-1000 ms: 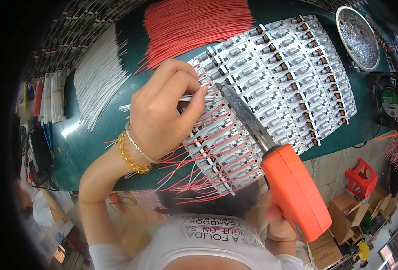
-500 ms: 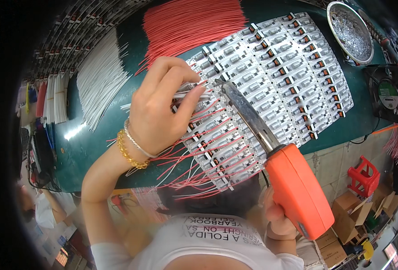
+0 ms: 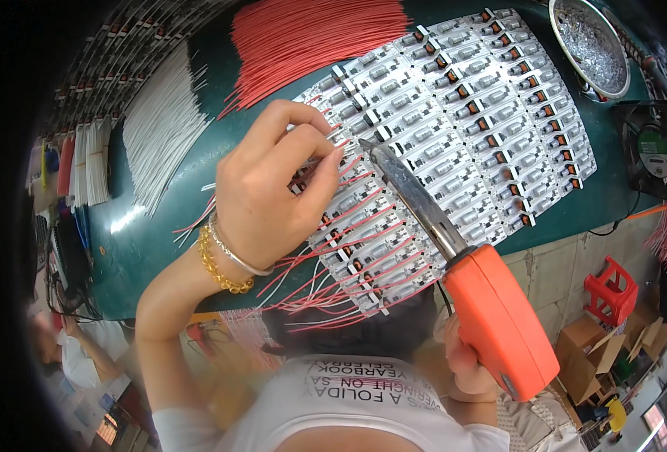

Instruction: The person uses a soldering iron to attach white and red wires to a grid of electronic components on a green workbench. They repeatedly pick up individual wires, position them against the component terminals, and apply the soldering iron to secure the connections.

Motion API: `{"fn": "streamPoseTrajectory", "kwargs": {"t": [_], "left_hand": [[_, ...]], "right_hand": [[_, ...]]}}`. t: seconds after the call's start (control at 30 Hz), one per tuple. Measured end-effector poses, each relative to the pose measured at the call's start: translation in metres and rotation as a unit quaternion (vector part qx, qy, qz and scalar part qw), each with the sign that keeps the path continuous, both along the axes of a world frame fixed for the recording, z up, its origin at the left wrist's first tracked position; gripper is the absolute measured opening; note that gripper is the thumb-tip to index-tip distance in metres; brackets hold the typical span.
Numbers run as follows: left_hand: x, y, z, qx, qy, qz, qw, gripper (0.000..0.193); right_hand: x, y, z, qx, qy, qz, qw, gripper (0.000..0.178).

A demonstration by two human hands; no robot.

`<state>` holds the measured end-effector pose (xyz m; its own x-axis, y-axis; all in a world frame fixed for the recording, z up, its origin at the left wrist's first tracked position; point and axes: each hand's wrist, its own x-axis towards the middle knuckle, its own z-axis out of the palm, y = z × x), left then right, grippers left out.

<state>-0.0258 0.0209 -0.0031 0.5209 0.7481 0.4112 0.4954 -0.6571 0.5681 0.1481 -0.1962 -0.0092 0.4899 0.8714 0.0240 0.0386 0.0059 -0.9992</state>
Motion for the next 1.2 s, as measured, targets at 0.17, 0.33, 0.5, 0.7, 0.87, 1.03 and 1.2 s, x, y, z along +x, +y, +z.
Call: {"fn": "streamPoseTrajectory", "kwargs": {"t": [0.17,0.33,0.5,0.7,0.87,1.03,1.2], "left_hand": [[-0.001,0.002,0.000,-0.004,-0.003,-0.004,1.000,0.009],[-0.001,0.002,0.001,-0.007,-0.009,-0.003,1.000,0.009],[0.000,0.002,0.001,-0.004,-0.006,-0.003,1.000,0.009],[-0.001,0.002,0.001,0.003,0.002,-0.007,1.000,0.008],[-0.001,0.002,0.001,0.016,-0.047,-0.010,0.999,0.006],[-0.008,-0.003,0.013,-0.064,-0.044,-0.032,0.996,0.008],[0.000,-0.014,0.003,-0.042,-0.001,-0.004,0.999,0.009]], "right_hand": [[0.016,-0.015,-0.010,-0.029,-0.116,0.047,0.992,0.074],[0.022,-0.024,-0.013,-0.054,-0.174,0.066,0.981,0.076],[0.015,-0.011,-0.002,-0.032,-0.124,0.058,0.990,0.081],[-0.006,0.013,0.020,-0.054,-0.005,0.040,0.998,0.081],[-0.006,0.008,0.020,-0.052,0.024,0.003,0.998,0.083],[-0.001,-0.006,0.016,-0.061,0.072,-0.026,0.995,0.083],[-0.005,0.002,0.020,-0.056,-0.002,0.033,0.998,0.078]]}}
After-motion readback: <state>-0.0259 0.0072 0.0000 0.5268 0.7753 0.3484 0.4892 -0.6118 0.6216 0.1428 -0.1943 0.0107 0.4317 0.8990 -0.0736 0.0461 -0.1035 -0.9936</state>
